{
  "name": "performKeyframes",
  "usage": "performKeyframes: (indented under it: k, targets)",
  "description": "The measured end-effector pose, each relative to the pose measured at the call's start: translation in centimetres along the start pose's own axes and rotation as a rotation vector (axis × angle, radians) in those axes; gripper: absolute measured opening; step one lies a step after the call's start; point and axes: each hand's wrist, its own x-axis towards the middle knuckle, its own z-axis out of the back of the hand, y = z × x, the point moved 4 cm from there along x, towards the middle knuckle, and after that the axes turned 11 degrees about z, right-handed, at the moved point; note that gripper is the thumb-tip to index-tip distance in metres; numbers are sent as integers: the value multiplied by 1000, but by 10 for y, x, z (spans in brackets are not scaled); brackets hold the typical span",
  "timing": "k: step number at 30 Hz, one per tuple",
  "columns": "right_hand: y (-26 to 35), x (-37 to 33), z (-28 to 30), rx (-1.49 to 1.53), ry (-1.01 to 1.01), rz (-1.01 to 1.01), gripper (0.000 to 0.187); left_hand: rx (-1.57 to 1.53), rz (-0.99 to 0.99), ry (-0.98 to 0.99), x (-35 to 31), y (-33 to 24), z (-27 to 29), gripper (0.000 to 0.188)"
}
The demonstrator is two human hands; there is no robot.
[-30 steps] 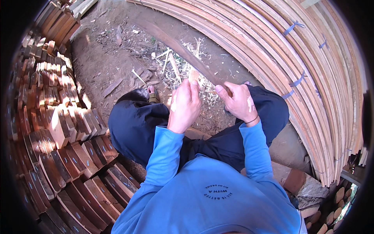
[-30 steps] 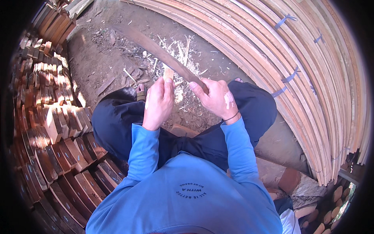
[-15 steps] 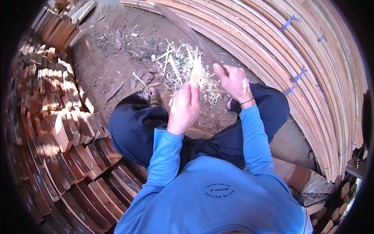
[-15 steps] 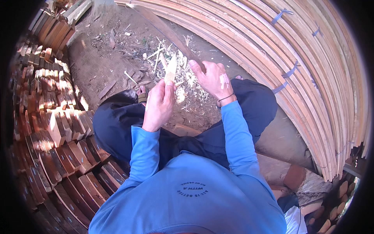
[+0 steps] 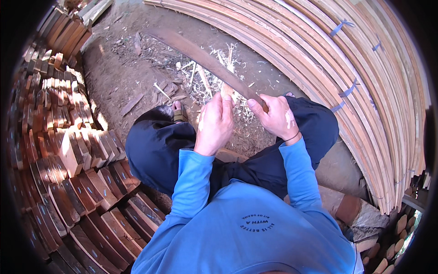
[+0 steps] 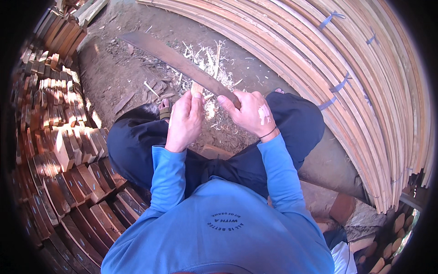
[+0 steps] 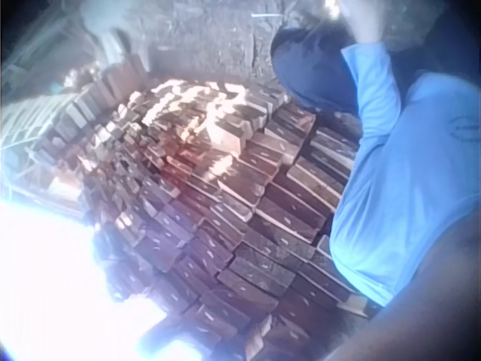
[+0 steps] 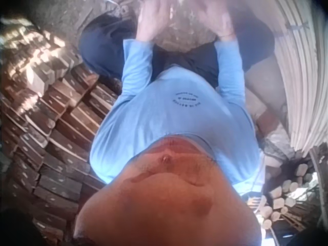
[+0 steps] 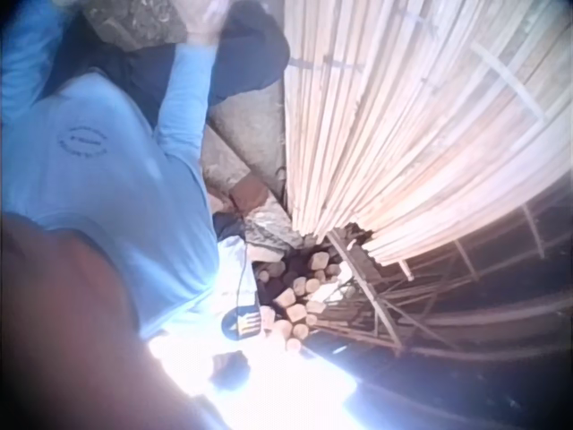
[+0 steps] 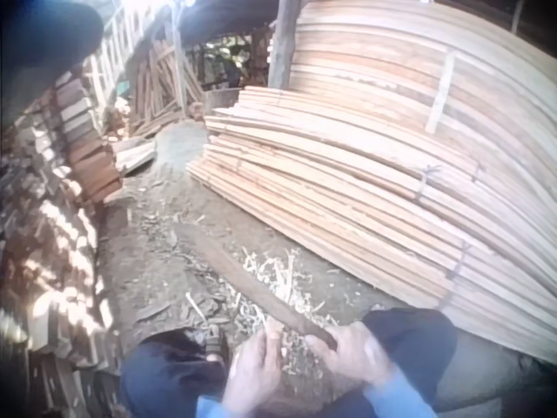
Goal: The person shaves a small wooden stick using a large blade held with both hands, producing wood shavings on the ground.
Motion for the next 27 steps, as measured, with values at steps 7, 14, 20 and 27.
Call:
performKeyframes:
  k: [7, 14, 20, 27]
  targets:
    - [-25, 36, 9, 8, -114, -156, 68, -59, -37, 43, -5, 1, -3, 35]
    - [-4, 5, 8, 60, -45, -52, 62, -26, 26, 28, -3, -3, -3, 31]
    - [2, -9, 1, 52, 28, -6, 62, -29, 49, 11, -1, 7, -2, 31]
    - [2, 3, -3, -66, -10, 0, 64, 32, 29, 13, -3, -6, 6, 30]
